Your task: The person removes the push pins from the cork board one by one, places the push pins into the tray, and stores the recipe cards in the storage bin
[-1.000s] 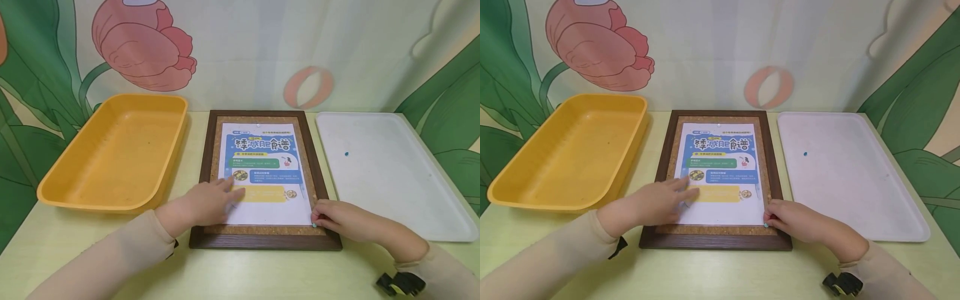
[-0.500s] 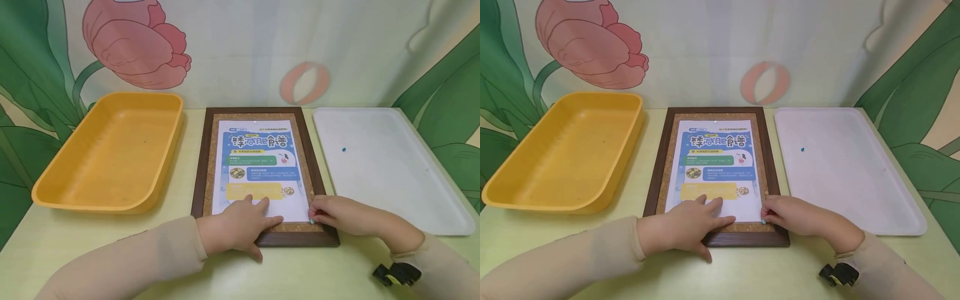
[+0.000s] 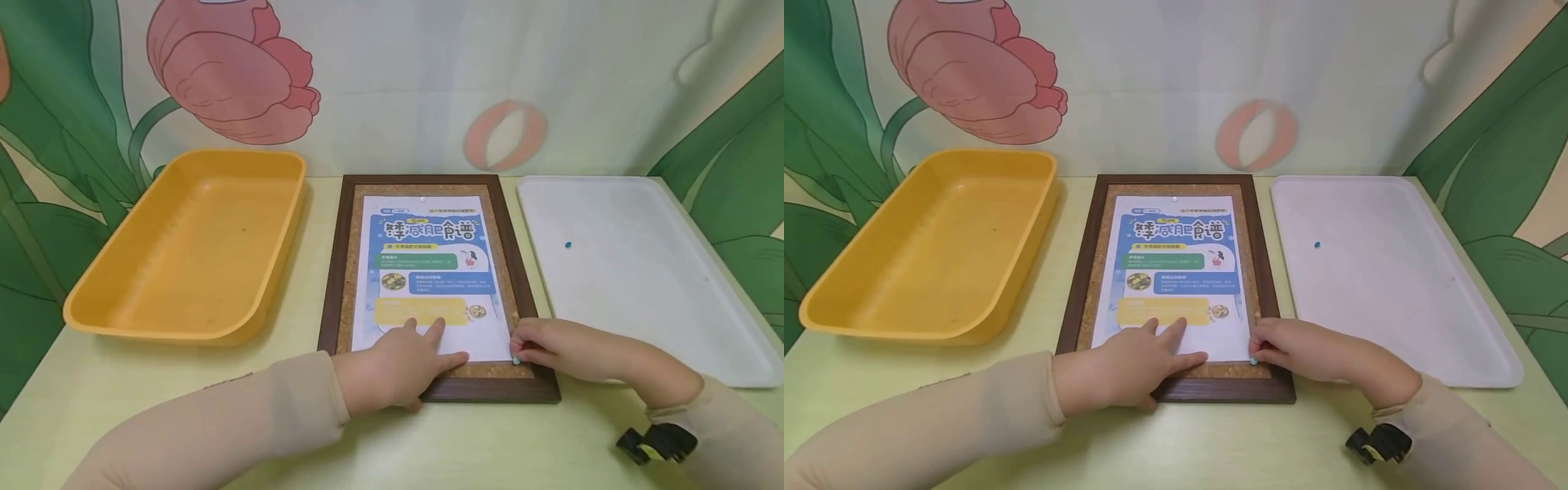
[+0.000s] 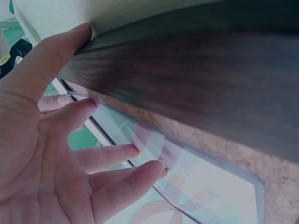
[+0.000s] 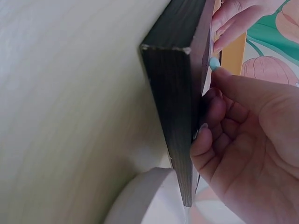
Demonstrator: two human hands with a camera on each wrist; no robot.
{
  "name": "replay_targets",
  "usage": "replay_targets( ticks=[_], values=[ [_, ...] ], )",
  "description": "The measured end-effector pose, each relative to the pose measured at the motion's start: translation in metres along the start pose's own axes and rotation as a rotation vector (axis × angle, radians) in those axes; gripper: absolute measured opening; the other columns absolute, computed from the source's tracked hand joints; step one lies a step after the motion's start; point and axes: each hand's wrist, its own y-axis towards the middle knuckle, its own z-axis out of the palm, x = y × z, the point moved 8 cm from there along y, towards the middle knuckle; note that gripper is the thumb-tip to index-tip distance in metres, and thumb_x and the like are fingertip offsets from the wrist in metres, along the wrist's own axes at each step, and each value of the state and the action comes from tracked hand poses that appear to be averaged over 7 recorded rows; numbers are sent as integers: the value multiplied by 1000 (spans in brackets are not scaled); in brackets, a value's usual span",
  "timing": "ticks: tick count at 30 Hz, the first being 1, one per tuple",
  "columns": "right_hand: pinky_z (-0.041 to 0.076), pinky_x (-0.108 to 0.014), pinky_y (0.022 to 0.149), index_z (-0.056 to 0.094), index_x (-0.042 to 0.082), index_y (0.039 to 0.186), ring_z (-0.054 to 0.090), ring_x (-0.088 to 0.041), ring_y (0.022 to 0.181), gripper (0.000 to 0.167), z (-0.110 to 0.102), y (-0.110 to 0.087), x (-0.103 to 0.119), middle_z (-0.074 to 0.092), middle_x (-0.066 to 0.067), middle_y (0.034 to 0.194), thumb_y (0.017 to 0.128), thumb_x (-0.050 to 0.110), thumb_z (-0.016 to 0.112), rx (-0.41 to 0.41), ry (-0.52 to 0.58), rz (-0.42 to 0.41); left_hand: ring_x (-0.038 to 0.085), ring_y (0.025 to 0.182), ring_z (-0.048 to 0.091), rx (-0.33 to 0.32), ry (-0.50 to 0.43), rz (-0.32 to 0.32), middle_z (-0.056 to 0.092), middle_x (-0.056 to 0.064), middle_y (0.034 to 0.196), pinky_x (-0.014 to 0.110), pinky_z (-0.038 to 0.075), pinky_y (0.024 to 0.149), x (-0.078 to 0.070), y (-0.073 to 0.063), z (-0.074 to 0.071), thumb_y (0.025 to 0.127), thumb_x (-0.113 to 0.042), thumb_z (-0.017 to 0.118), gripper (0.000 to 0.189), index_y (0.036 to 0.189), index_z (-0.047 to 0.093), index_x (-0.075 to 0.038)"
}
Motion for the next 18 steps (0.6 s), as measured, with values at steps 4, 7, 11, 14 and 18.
replay_targets(
  ticks=[4,7,11,14,18],
  values=[
    [41,-24,65,53,17,87,47,-6,77,11,0,-5,-3,48,9,81,97,16,50,27,84,14,39,115,50,8,20,-1,28,15,149,36,52,76,-1,0,0,73,-49,75,90,146,23,-43],
    [41,-25,66,53,17,89,48,-7,78,11,1,-9,-6,50,7,82,98,19,48,21,128,31,39,114,51,4,26,7,28,16,148,36,52,75,-2,0,0,74,-49,74,90,146,22,-42],
    [42,-24,68,55,18,91,49,-6,79,10,0,-10,-7,51,8,83,98,22,49,-8,116,34,39,110,54,-14,39,15,30,16,147,36,52,77,-1,-1,1,73,-49,75,90,146,24,-41],
    [42,-24,68,56,18,91,49,-7,78,8,-1,-9,-8,52,8,83,97,20,51,-18,110,49,35,100,60,-33,67,32,32,17,146,36,48,87,-2,0,0,72,-51,74,90,146,25,-40],
    [42,-24,67,57,15,92,48,-6,78,8,-3,-9,-9,52,8,84,97,18,52,-23,117,54,32,91,62,-54,42,56,34,17,145,37,45,91,-1,2,-1,71,-51,75,90,146,27,-40]
  ],
)
